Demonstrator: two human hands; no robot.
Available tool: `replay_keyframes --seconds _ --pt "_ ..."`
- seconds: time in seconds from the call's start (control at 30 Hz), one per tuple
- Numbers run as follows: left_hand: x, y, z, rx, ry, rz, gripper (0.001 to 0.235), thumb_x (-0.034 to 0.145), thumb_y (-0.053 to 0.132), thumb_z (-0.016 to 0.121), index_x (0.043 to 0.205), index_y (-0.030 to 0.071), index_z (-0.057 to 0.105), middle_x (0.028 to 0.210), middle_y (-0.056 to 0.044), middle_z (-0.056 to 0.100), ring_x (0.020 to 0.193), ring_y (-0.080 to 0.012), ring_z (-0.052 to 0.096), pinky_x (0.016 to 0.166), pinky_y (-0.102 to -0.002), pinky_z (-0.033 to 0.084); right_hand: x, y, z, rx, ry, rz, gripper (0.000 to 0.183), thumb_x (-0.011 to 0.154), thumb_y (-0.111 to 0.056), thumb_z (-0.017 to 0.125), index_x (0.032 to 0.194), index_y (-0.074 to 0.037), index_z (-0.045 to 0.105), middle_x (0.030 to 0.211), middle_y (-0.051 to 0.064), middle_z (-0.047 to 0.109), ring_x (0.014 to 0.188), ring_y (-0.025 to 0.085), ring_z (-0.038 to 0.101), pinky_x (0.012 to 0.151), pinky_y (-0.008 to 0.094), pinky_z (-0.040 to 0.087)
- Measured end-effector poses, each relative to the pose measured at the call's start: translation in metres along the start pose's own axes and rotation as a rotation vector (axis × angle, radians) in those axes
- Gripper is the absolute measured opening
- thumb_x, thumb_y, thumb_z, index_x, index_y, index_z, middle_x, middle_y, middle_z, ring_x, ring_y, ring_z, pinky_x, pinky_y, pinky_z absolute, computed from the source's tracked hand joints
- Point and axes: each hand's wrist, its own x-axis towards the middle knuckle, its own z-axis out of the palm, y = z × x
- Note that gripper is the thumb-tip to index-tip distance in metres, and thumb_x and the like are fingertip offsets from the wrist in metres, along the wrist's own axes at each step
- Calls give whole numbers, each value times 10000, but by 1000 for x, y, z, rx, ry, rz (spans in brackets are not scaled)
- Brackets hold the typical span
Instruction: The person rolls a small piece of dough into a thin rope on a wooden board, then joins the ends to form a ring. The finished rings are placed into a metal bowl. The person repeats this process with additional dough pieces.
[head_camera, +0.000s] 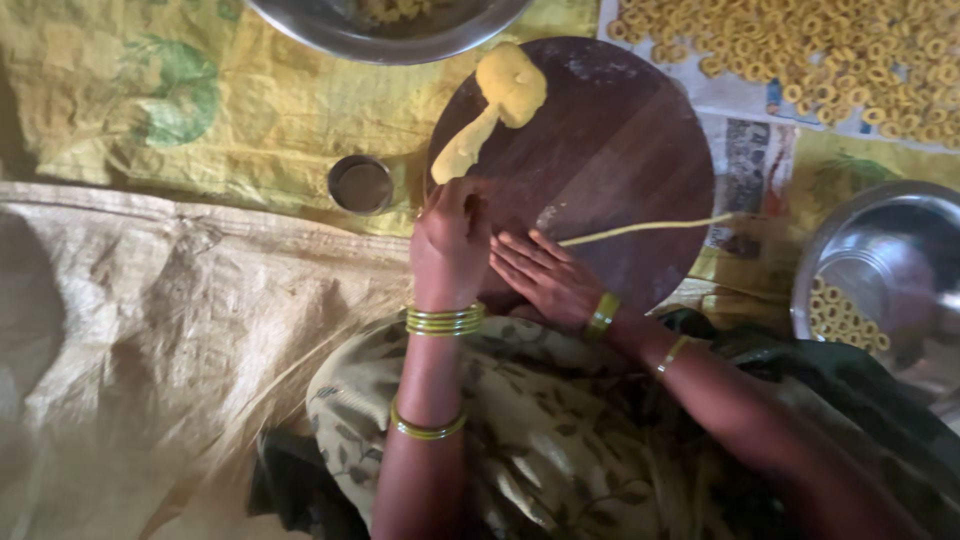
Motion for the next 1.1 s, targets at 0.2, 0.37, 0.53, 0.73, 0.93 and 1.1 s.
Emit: replay_keyframes --seconds 0.2,0.37,0.53,0.73,0.93,1.1 --pt "-2 1 -3 15 43 12 102 954 87 661 1052 77 690 955 -157 730 788 -331 725 658 -428 554 -12 5 7 640 177 159 827 1006 -634 380 1572 -31 393 1671 156 321 1567 311 248 1267 547 200" --pt "0 3 -5 -9 6 -3 133 949 69 640 1073 70 687 972 -154 731 786 -306 738 657 -411 560 15 -14 27 300 24 -14 539 1078 -462 394 1481 -120 506 1619 110 444 1576 279 316 1319 538 164" --pt "-3 3 -7 -66 38 26 126 952 75 659 1073 69 692 954 -150 728 816 -294 748 680 -393 567 49 -1 25 294 158 67 673 1019 -561 420 1413 -39 578 1525 168 536 1493 300 372 1275 485 149" --pt "1 -3 -14 -59 45 7 143 940 43 663 1080 48 690 947 -152 725 764 -275 732 651 -378 551 32 -5 9 230 13 -56 685 962 -538 498 1443 -52 544 1559 156 470 1514 283 332 1286 503 148" --pt "3 -6 -13 -96 80 19 155 944 20 671 1094 47 696 980 -156 729 796 -264 738 680 -364 565 23 -14 9 152 219 -47 532 919 -376 561 1368 -110 660 1483 89 610 1483 237 412 1303 478 158" --pt "2 -7 -11 -113 78 23 151 950 59 675 1099 42 693 984 -162 728 797 -264 731 689 -357 564 60 4 9 311 57 29 633 950 -567 521 1202 -10 685 1336 160 654 1398 322 471 1235 517 207"
